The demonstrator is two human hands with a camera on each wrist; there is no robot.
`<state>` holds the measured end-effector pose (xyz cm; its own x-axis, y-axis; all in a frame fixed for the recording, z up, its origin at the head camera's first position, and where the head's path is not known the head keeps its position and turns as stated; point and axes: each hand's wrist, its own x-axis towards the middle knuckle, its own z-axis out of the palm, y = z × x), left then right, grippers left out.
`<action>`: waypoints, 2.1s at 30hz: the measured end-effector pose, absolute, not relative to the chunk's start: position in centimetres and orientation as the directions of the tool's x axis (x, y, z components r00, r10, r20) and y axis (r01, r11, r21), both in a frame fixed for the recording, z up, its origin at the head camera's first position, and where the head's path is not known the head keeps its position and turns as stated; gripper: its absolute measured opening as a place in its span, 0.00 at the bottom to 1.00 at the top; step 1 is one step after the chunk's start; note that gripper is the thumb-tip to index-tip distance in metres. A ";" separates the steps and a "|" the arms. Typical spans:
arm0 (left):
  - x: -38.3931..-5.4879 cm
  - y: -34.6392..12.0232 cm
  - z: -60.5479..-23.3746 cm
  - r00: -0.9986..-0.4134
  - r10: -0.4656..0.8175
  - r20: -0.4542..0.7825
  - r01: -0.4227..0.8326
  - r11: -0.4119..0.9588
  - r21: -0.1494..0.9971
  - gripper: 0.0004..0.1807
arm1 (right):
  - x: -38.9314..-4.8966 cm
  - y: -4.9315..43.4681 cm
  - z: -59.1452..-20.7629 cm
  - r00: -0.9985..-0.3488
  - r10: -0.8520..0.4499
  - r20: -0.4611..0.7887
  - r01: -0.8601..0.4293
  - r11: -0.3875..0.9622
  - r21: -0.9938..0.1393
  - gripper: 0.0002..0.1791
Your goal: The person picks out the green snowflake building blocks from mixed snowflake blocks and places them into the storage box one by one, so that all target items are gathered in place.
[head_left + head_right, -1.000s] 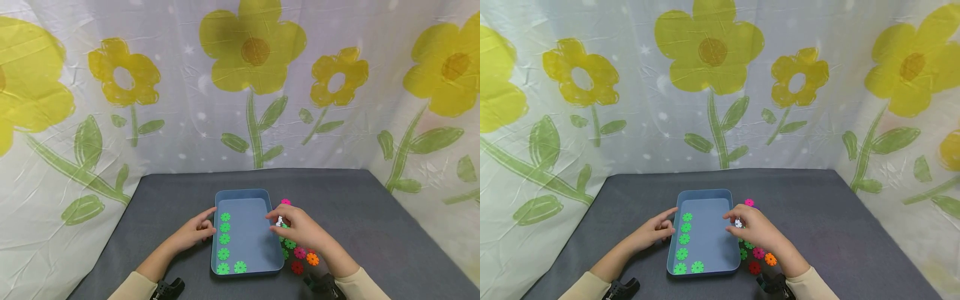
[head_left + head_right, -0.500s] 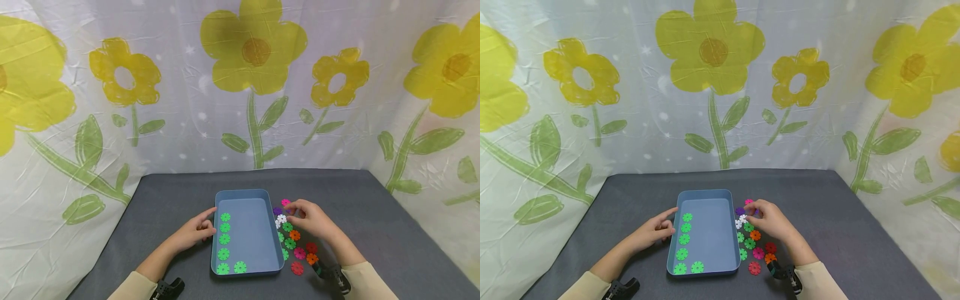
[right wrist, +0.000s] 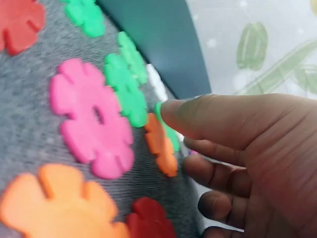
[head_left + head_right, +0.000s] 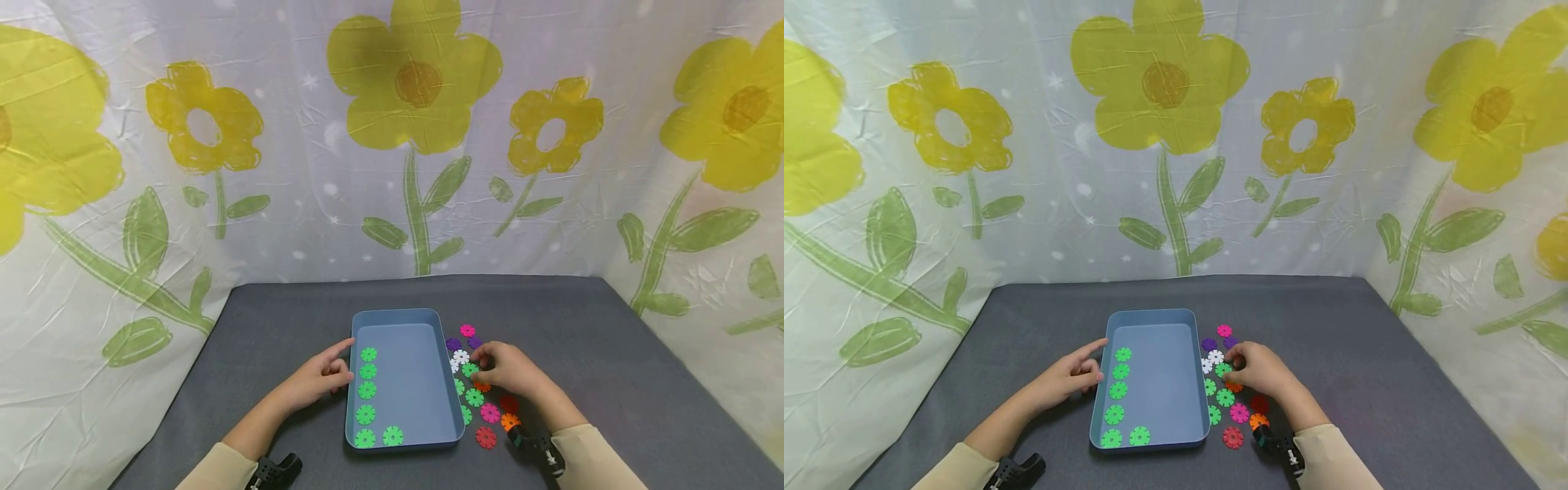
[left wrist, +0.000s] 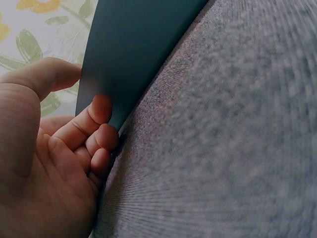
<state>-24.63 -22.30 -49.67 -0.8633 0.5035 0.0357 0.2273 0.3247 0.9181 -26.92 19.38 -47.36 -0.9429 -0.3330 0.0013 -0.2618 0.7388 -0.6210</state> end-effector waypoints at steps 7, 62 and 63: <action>-24.7 -22.3 -49.6 -0.862 0.505 0.039 0.234 0.330 0.914 0.40 | -26.8 19.0 -47.7 -0.952 -0.306 0.018 -0.265 0.791 -0.551 0.14; -24.5 -22.2 -49.5 -0.862 0.505 0.033 0.227 0.328 0.917 0.40 | -22.1 12.8 -42.5 -0.829 -0.444 0.341 -0.554 0.565 -0.611 0.13; -24.5 -22.2 -49.5 -0.863 0.505 0.031 0.226 0.329 0.917 0.40 | -22.0 12.5 -42.6 -0.822 -0.453 0.345 -0.564 0.562 -0.606 0.13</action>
